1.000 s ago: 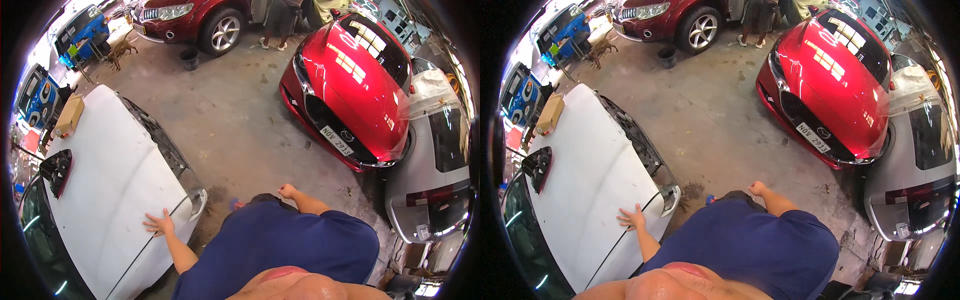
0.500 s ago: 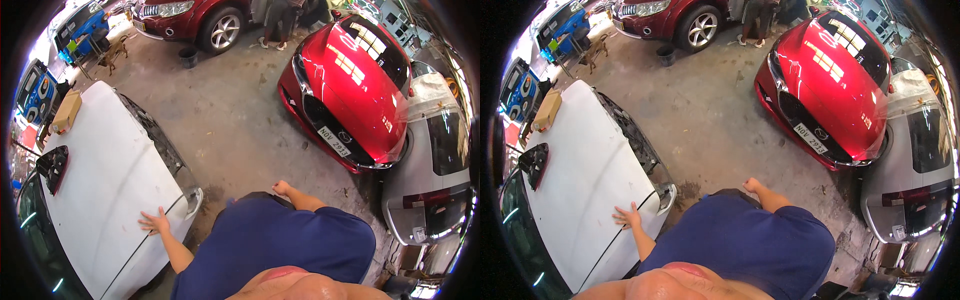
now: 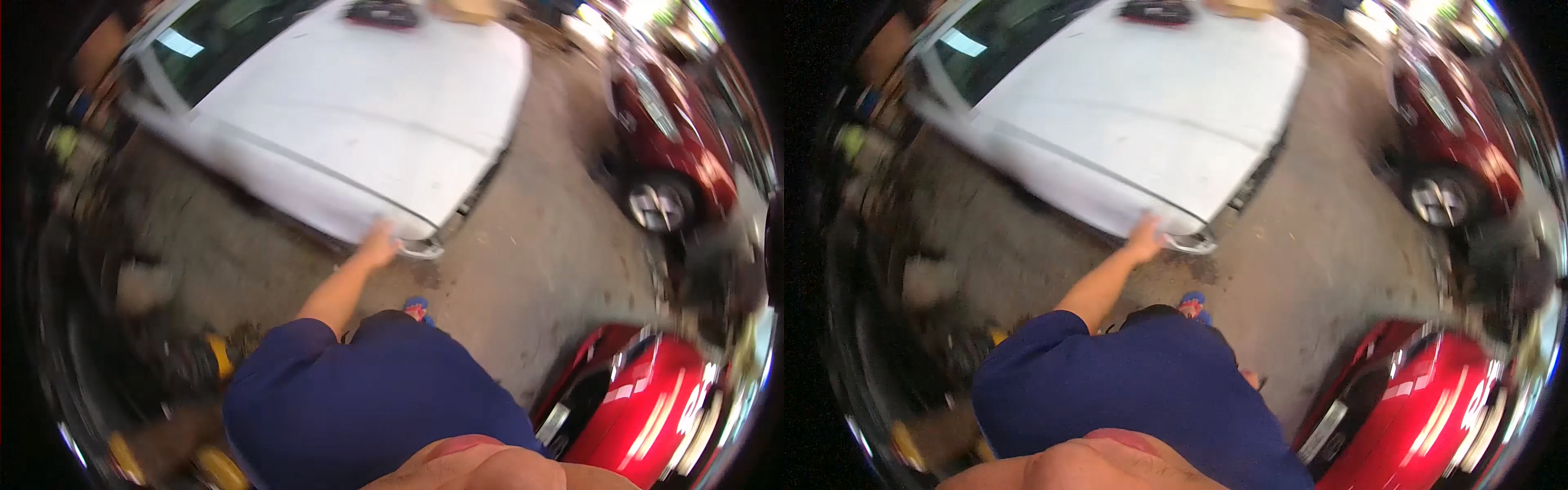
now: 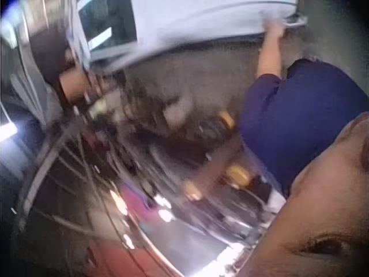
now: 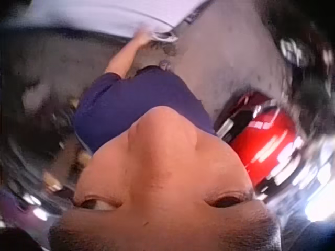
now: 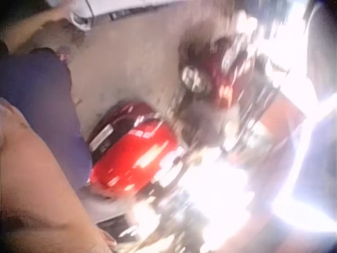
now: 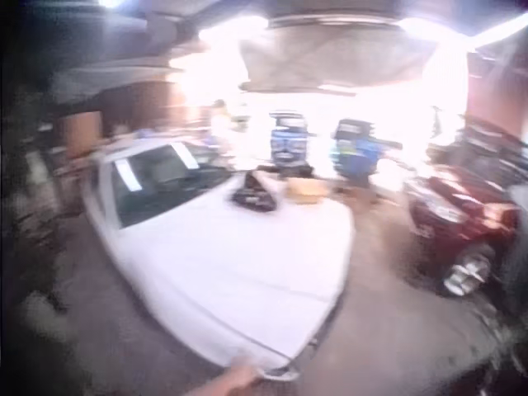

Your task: The person uses a soldering iron to melt and fuse together a plastic car bumper component by hand.

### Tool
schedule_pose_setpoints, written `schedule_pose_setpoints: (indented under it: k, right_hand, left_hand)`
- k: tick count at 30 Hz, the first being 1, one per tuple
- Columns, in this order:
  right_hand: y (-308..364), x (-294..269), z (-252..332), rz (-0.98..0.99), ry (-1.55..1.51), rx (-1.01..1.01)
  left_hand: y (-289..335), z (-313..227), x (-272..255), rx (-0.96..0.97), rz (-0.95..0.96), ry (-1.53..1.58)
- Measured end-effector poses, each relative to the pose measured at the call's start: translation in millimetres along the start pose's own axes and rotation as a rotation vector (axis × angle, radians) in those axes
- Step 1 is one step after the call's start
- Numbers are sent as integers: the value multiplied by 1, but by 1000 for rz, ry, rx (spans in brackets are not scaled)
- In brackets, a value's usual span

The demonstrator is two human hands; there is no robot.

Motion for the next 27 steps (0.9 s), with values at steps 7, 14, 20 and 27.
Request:
schedule_pose_setpoints:
  k: [7,14,20,27]
  right_hand:
    - [-40,-56,1,100,303,-185]
    - [-110,-80,173,223,788,-692]
    - [-135,-46,413,341,604,-434]
    - [-117,142,663,479,936,-705]
  left_hand:
    - [278,66,74,-746,598,267]
    - [393,240,23,-1008,76,741]
    - [455,260,-2,-1298,-121,1049]
    - [575,300,-28,-1547,-74,1119]
Point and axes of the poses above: each hand's wrist, its own y-axis away from the middle knuckle, its own x-axis out of the palm, z = x × y, the point moved 7 cm from there along -y, towards the middle knuckle, and after that the axes turned 10 degrees about y, right-handed, at the moved point
